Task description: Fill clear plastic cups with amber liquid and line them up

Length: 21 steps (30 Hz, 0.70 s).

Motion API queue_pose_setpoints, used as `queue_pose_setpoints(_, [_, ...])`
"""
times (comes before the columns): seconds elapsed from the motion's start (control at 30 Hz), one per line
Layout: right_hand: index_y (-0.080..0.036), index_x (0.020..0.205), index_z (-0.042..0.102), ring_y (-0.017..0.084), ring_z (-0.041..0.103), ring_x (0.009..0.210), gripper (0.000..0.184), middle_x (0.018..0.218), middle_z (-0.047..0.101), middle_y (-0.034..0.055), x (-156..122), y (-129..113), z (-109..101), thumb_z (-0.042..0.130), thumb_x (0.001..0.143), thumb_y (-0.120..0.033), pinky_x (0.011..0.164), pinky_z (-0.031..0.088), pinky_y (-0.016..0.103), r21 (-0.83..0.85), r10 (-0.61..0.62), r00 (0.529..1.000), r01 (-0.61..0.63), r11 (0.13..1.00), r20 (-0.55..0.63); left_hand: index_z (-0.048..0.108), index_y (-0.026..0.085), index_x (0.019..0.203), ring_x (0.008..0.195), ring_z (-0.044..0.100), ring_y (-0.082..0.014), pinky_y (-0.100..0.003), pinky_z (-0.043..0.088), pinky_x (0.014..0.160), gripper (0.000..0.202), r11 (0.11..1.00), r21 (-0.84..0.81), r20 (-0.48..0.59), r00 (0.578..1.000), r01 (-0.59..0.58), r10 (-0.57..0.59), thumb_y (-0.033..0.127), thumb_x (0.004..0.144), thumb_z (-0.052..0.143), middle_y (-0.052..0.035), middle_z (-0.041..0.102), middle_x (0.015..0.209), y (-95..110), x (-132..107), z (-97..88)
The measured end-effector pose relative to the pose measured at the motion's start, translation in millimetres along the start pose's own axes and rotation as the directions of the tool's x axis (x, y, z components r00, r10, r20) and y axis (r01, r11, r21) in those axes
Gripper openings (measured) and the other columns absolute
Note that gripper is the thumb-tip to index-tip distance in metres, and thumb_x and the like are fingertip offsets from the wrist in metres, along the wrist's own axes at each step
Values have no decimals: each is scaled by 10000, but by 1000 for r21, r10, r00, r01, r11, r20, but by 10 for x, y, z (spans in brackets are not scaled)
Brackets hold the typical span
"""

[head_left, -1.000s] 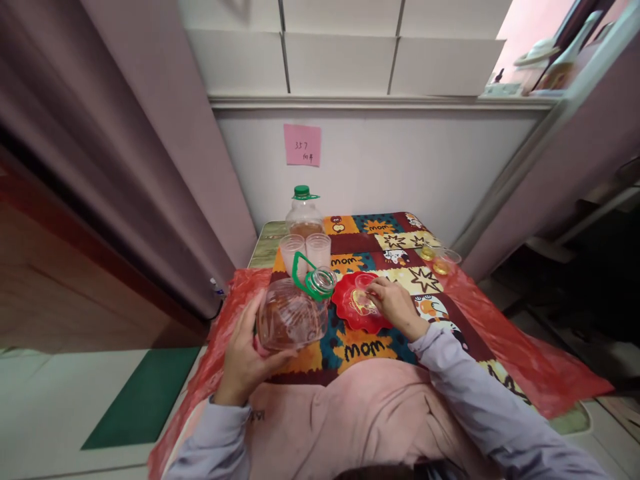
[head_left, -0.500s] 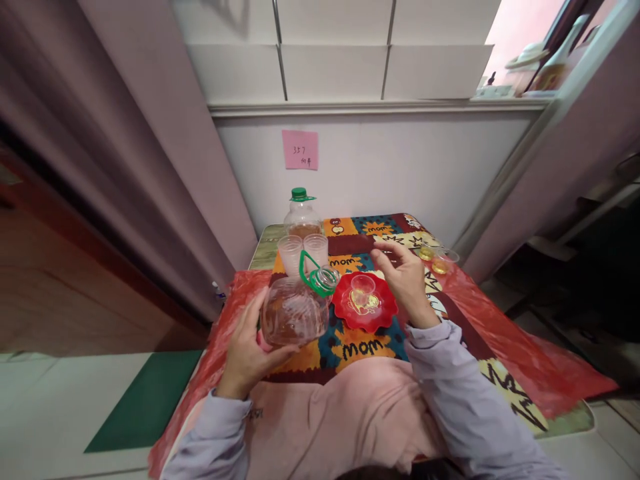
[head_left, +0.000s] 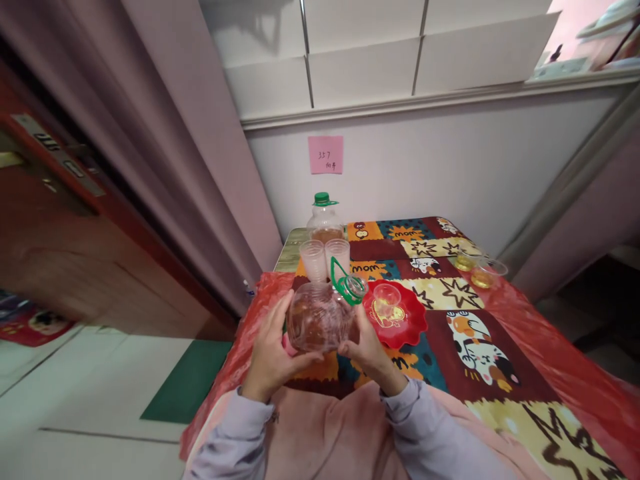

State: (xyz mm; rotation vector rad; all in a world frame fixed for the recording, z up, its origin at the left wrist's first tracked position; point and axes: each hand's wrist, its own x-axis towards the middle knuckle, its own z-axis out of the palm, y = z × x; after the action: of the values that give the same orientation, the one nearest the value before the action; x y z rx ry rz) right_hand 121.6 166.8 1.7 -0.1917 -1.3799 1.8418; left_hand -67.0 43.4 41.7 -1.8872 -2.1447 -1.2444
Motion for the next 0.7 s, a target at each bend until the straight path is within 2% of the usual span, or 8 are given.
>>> queue_pose_setpoints(0.1, [-259,1564,455,411,488,1548,1155,1644,511,193,-45,35,-31,960,645,-741,1260,429,585,-28,15,998,-17,999,-61,403,236,1682,1529,532,-428,-611,455,1246,1234,998,58,19,1000,-6,5,850,697,823,-196,533,1677,61,9,25])
queue_pose_setpoints(0.23, [-260,1531,476,413,482,1549,1184,1541,600,176,-66,78,-66,990,578,-740,1280,404,591,-71,21,995,-28,997,-100,395,226,1687,1538,517,-439,-615,439,1253,1238,995,95,32,999,-14,11,851,704,816,-205,515,1688,103,38,65])
queue_pose_setpoints(0.43, [-263,1485,495,407,547,1499,1033,1447,667,167,-72,54,-70,993,663,-640,1263,431,606,-101,10,993,-22,995,-118,436,205,1670,1567,471,-454,-613,364,1300,1273,1000,-13,77,997,12,-11,977,689,685,-223,493,1697,155,94,11])
queue_pose_setpoints(0.5, [-262,1497,486,400,572,1476,1020,1499,633,172,-75,59,-82,979,688,-641,1253,447,599,-87,3,993,-14,996,-119,488,201,1637,1562,481,-435,-584,362,1307,1198,998,-61,12,999,35,-34,962,731,668,-214,513,1683,145,96,-53])
queue_pose_setpoints(0.57, [-271,1524,471,393,581,1467,1035,1553,593,171,-76,69,-100,971,698,-643,1248,455,594,-68,9,993,-17,998,-122,562,205,1578,1537,515,-401,-550,367,1307,1019,988,-104,-113,985,118,-129,878,822,681,-190,562,1643,78,78,-112])
queue_pose_setpoints(0.63, [-286,1560,450,393,566,1484,1080,1580,572,164,-72,74,-114,981,686,-633,1257,446,597,-55,21,991,-28,998,-134,639,213,1489,1480,573,-365,-536,384,1295,816,932,-233,-240,912,278,-332,765,891,708,-166,632,1569,-52,33,-132])
queue_pose_setpoints(0.67, [-292,1580,435,394,556,1493,1107,1583,571,161,-67,72,-117,988,679,-621,1262,438,600,-49,23,990,-31,998,-138,675,210,1431,1437,610,-349,-535,408,1278,732,860,-362,-269,843,359,-465,724,911,713,-159,674,1516,-133,1,-118])
queue_pose_setpoints(0.7, [-297,1598,418,394,550,1500,1128,1586,571,159,-62,66,-115,993,678,-607,1265,434,602,-38,24,990,-30,999,-136,704,198,1368,1394,646,-335,-537,438,1256,663,740,-539,-262,755,402,-601,696,930,705,-157,710,1460,-215,-38,-87])
